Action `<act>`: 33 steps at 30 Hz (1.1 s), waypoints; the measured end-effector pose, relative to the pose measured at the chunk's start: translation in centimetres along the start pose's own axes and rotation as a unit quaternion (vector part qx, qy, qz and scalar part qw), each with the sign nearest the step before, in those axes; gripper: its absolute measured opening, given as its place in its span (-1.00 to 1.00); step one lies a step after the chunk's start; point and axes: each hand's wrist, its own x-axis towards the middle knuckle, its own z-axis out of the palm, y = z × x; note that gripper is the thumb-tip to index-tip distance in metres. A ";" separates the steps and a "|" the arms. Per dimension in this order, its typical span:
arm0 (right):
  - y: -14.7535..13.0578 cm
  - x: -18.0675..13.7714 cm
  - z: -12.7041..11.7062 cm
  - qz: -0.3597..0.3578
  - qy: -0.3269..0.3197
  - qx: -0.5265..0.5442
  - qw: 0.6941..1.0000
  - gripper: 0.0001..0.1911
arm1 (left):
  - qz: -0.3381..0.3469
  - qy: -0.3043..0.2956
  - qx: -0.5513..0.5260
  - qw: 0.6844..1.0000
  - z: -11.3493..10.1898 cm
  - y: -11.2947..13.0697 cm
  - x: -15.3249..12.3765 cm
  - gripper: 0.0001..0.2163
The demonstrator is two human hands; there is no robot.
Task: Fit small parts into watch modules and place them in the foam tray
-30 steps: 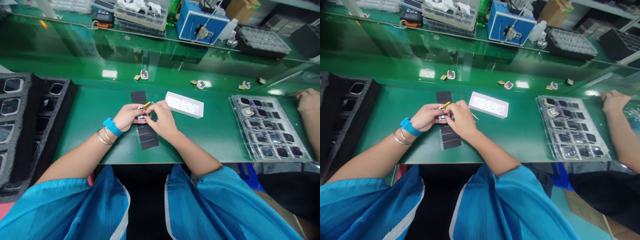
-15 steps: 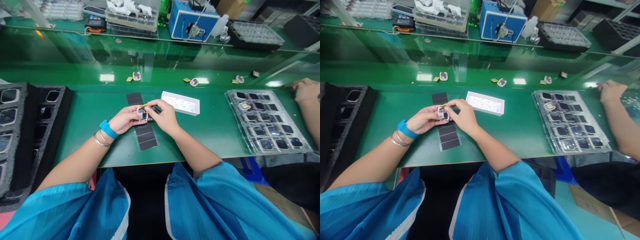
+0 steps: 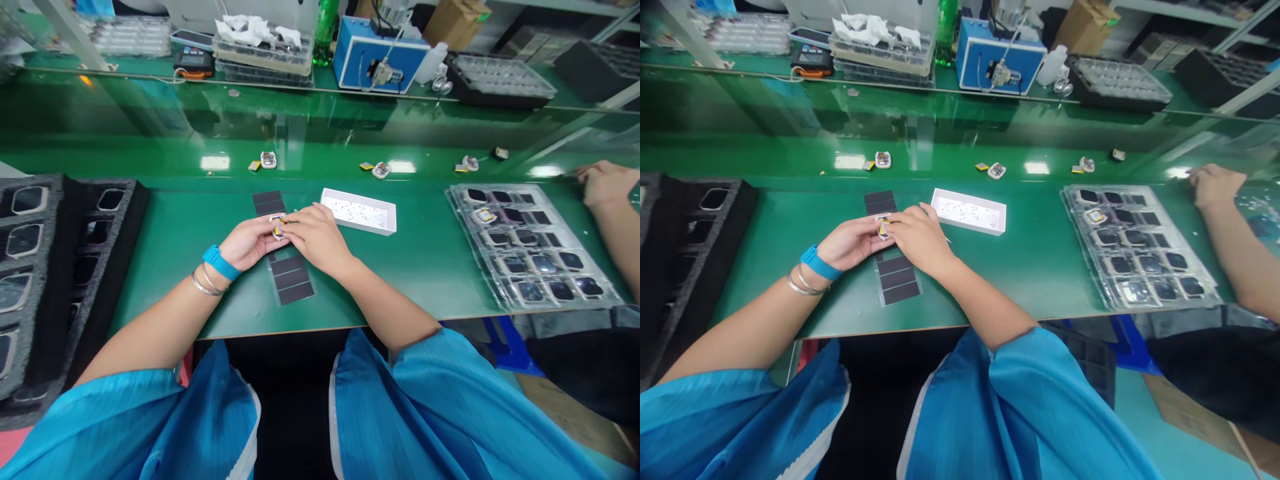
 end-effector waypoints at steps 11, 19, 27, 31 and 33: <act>-0.7 -0.7 0.4 0.176 -0.036 0.427 0.886 -0.40 | 0.161 -0.061 0.110 0.979 0.7 -0.9 -1.0 -0.61; 0.4 6.5 -1.6 0.109 -0.206 0.288 0.929 -0.44 | 0.200 0.000 0.025 0.980 -3.3 0.5 -12.5 -0.52; 5.0 22.3 4.2 0.292 -0.180 -0.192 0.919 -0.28 | 0.342 0.565 0.375 0.651 -18.2 10.3 -24.1 -0.52; 4.3 22.6 7.1 0.262 -0.156 -0.221 0.926 -0.40 | 0.232 0.685 0.459 0.517 -25.6 14.3 -26.0 -0.54; 3.9 22.4 7.5 0.230 -0.147 -0.220 0.937 -0.54 | 0.223 0.683 0.448 0.532 -27.8 15.4 -26.1 -0.56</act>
